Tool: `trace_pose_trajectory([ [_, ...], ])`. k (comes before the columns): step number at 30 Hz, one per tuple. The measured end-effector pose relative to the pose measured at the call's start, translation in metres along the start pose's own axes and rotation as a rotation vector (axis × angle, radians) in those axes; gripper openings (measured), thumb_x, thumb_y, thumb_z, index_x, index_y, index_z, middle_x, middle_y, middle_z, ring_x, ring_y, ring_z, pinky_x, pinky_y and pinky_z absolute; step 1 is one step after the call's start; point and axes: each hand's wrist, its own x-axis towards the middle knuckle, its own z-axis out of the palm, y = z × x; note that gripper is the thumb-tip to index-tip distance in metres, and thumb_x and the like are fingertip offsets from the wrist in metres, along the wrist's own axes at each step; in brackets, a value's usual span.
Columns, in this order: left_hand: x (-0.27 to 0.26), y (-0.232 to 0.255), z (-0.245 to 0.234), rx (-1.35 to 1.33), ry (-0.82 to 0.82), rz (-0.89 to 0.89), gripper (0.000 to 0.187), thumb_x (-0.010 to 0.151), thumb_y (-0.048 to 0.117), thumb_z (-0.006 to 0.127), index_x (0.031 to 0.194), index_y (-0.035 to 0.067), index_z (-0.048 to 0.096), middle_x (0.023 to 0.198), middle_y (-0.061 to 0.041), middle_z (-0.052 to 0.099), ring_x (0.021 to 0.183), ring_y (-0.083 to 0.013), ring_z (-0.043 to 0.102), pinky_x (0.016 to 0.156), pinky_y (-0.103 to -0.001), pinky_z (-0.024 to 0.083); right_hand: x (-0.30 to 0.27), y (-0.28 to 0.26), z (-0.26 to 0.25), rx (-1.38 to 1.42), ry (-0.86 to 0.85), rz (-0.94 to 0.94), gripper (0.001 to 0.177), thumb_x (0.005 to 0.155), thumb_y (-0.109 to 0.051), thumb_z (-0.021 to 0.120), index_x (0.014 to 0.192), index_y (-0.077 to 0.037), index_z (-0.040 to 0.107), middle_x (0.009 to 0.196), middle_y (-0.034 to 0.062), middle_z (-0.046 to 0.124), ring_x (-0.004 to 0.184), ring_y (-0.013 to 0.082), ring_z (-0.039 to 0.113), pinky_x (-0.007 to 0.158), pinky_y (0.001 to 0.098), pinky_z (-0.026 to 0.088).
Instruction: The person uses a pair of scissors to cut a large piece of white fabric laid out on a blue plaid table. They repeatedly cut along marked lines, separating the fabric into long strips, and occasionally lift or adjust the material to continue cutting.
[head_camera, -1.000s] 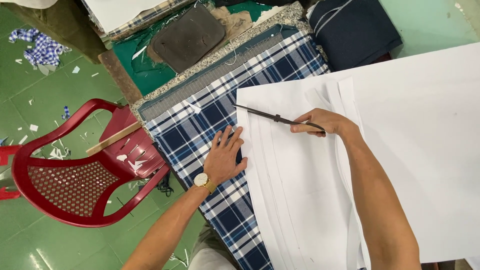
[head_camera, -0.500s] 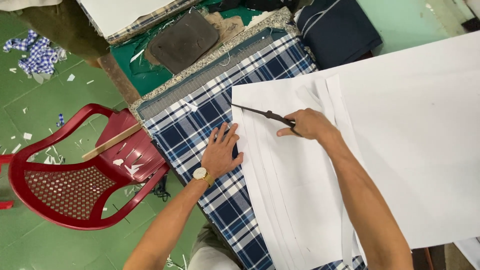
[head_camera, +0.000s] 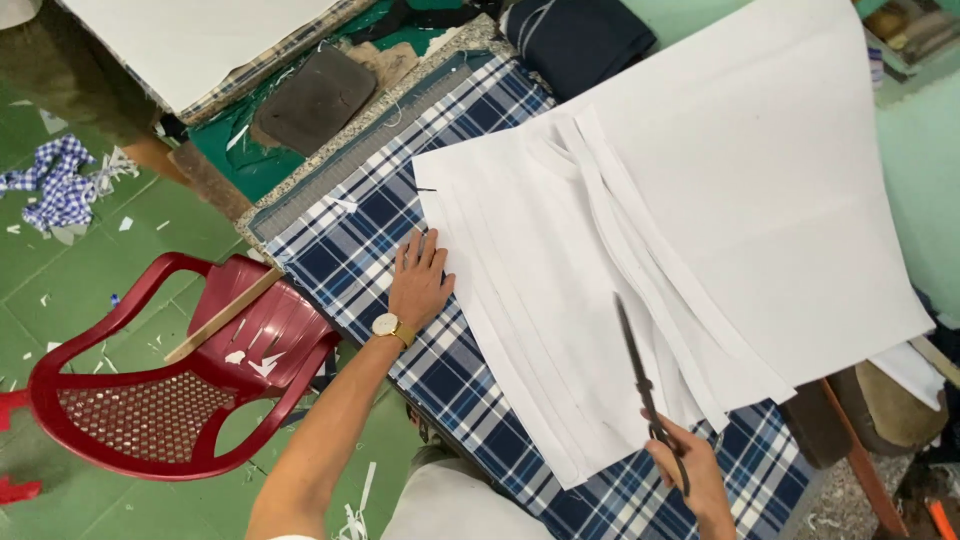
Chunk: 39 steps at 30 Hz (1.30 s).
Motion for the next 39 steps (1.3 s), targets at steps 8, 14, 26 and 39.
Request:
trace_pose_trajectory([
  [8, -0.062, 0.111, -0.032, -0.295, -0.447, 0.328, 0.055, 0.101, 0.034, 0.043, 0.149, 0.008, 0.045, 0.159, -0.02, 0.037, 0.148, -0.0396, 0.03, 0.12, -0.057, 0.021, -0.081, 0.148, -0.042, 0.527, 0.291, 0.209, 0.05, 0.104, -0.022, 0.05, 0.153, -0.013, 0.051, 0.072, 0.013, 0.032, 0.061, 0.0291, 0.032, 0.06, 0.0542, 0.024],
  [14, -0.078, 0.143, -0.041, -0.104, -0.621, 0.45, 0.053, 0.095, 0.029, 0.058, 0.145, 0.013, 0.046, 0.16, -0.023, 0.032, 0.145, -0.0411, 0.03, 0.118, -0.058, 0.025, -0.097, 0.176, -0.038, 0.583, 0.356, 0.17, 0.044, 0.105, -0.027, 0.054, 0.146, -0.012, 0.058, 0.068, 0.0114, 0.033, 0.057, 0.0281, 0.034, 0.056, 0.0488, 0.028],
  [26, -0.057, 0.159, -0.05, 0.178, -0.823, 0.582, 0.031, 0.095, 0.01, 0.056, 0.126, 0.014, 0.059, 0.125, -0.013, 0.063, 0.125, -0.0332, 0.052, 0.122, -0.055, 0.025, -0.103, 0.197, -0.062, 0.513, 0.217, 0.199, 0.048, 0.098, -0.015, 0.062, 0.145, -0.007, 0.062, 0.062, 0.0154, 0.037, 0.057, 0.027, 0.034, 0.056, 0.0488, 0.032],
  [39, 0.113, 0.251, -0.139, 0.108, -0.016, 0.933, 0.011, 0.087, 0.002, 0.058, 0.092, 0.011, 0.06, 0.08, -0.005, 0.051, 0.075, -0.0239, 0.048, 0.082, -0.039, 0.045, -0.161, 0.234, -0.036, 0.717, 0.586, 0.267, 0.045, 0.095, -0.018, 0.065, 0.137, 0.0, 0.067, 0.054, 0.0092, 0.041, 0.048, 0.0191, 0.036, 0.045, 0.0369, 0.032],
])
